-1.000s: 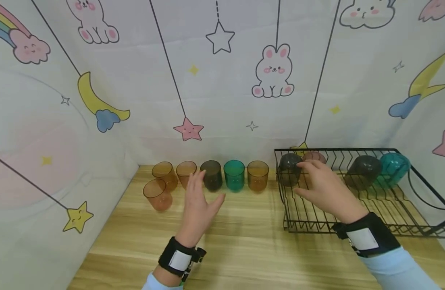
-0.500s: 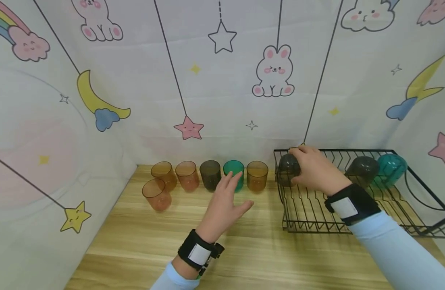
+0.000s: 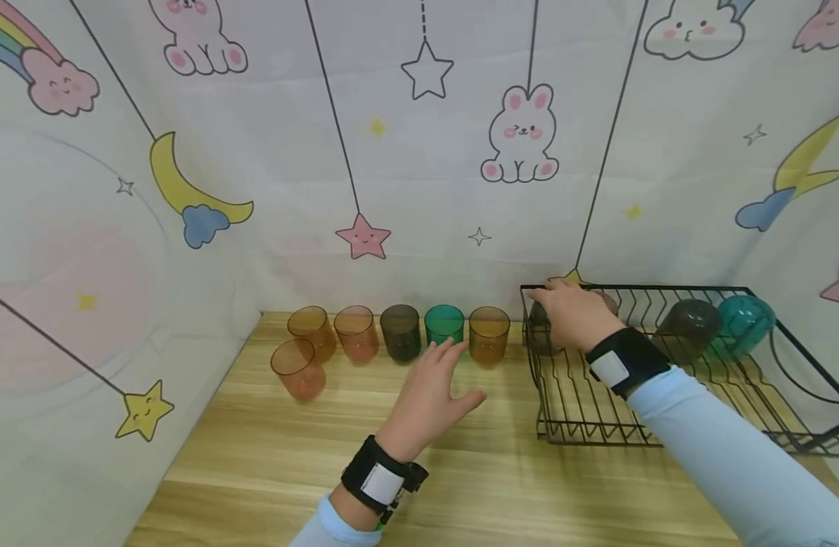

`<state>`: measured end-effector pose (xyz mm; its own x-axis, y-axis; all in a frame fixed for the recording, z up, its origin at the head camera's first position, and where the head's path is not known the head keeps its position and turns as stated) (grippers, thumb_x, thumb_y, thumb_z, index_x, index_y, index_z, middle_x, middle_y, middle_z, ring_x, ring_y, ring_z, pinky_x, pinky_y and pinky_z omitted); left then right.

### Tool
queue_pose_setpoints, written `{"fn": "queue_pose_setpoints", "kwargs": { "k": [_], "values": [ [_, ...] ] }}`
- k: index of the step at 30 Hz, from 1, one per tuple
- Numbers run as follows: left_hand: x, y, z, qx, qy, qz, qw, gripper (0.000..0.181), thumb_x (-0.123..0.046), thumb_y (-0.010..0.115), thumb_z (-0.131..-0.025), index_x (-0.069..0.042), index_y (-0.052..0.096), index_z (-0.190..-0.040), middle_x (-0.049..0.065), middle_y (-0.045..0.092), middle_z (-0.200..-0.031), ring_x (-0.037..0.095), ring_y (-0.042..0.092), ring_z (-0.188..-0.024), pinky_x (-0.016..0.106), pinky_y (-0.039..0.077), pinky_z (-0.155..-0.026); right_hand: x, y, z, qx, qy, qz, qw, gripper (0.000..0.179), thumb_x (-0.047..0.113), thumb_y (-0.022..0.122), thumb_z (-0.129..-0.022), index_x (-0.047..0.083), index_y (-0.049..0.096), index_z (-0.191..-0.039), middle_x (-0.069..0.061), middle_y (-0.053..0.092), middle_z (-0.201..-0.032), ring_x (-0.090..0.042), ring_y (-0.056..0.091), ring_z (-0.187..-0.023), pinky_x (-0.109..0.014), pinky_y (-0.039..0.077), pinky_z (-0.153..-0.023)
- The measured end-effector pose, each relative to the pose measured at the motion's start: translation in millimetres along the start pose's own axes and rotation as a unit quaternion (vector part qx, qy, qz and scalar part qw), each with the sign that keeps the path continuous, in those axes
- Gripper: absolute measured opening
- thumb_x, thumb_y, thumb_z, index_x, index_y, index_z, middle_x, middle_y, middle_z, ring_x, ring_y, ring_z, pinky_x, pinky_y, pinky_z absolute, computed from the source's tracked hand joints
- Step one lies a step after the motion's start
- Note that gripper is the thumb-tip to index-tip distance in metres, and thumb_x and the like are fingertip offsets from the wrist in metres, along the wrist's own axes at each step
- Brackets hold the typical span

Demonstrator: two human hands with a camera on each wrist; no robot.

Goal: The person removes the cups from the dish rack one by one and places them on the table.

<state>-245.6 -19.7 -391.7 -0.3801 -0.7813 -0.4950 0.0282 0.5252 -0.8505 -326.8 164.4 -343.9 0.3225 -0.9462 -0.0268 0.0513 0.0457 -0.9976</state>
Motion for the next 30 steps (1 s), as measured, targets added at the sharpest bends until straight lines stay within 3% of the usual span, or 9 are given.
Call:
{"fn": "queue_pose_setpoints", "kwargs": {
  "k": [5,9,23,30],
  "values": [
    [-0.1,3.8,1.6,0.008,0.005,-0.005,0.9999,0.071,-0.051,0.064,-0.083,-0.015,0.042,-0.141,0.01,0.041,-0.146,0.036,0.033,-0.136,0.052,0.029,-0.11,1,3,0.6,-0.014,-0.007,0.017,0.9997,0.062,-0.002,0.068,-0.076,0.01,0.051,-0.134,-0.024,0.05,-0.134,-0.044,0.053,-0.113,-0.044,0.053,-0.061],
    [1.2,6.9,2.6,0.006,0.007,-0.009,0.9999,0.07,-0.053,0.063,-0.083,-0.014,0.045,-0.138,0.01,0.044,-0.144,0.036,0.036,-0.135,0.05,0.03,-0.11,6,3,3.4,-0.036,-0.018,0.03,0.9987,0.056,-0.003,0.067,-0.077,0.009,0.054,-0.13,-0.023,0.057,-0.123,-0.041,0.056,-0.107,-0.049,0.053,-0.07],
    [1.4,10.8,0.2,0.017,-0.003,0.006,0.9998,0.07,-0.051,0.065,-0.082,-0.013,0.045,-0.138,0.01,0.043,-0.144,0.033,0.036,-0.136,0.049,0.031,-0.11,13,13,10.3,-0.068,-0.043,0.071,0.9942,0.04,0.001,0.07,-0.078,0.01,0.062,-0.117,-0.017,0.06,-0.102,-0.039,0.058,-0.092,-0.048,0.053,-0.064],
    [3.2,14.0,1.1,0.018,-0.01,0.021,0.9996,0.07,-0.051,0.065,-0.082,-0.015,0.044,-0.139,0.009,0.043,-0.145,0.029,0.037,-0.135,0.049,0.033,-0.108,8,12,19.4,-0.049,-0.035,0.028,0.9978,0.047,-0.003,0.073,-0.073,0.013,0.063,-0.116,-0.014,0.062,-0.099,-0.033,0.059,-0.086,-0.037,0.047,-0.05]
  ]
}}
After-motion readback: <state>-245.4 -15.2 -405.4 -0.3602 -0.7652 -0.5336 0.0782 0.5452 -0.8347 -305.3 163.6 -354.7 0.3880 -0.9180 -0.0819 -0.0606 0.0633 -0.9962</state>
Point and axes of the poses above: each hand's wrist, its own z-axis away from the middle knuckle, its own y-axis out of the palm, x = y × z, the point moved 9 cm from there along -z, towards the middle knuckle
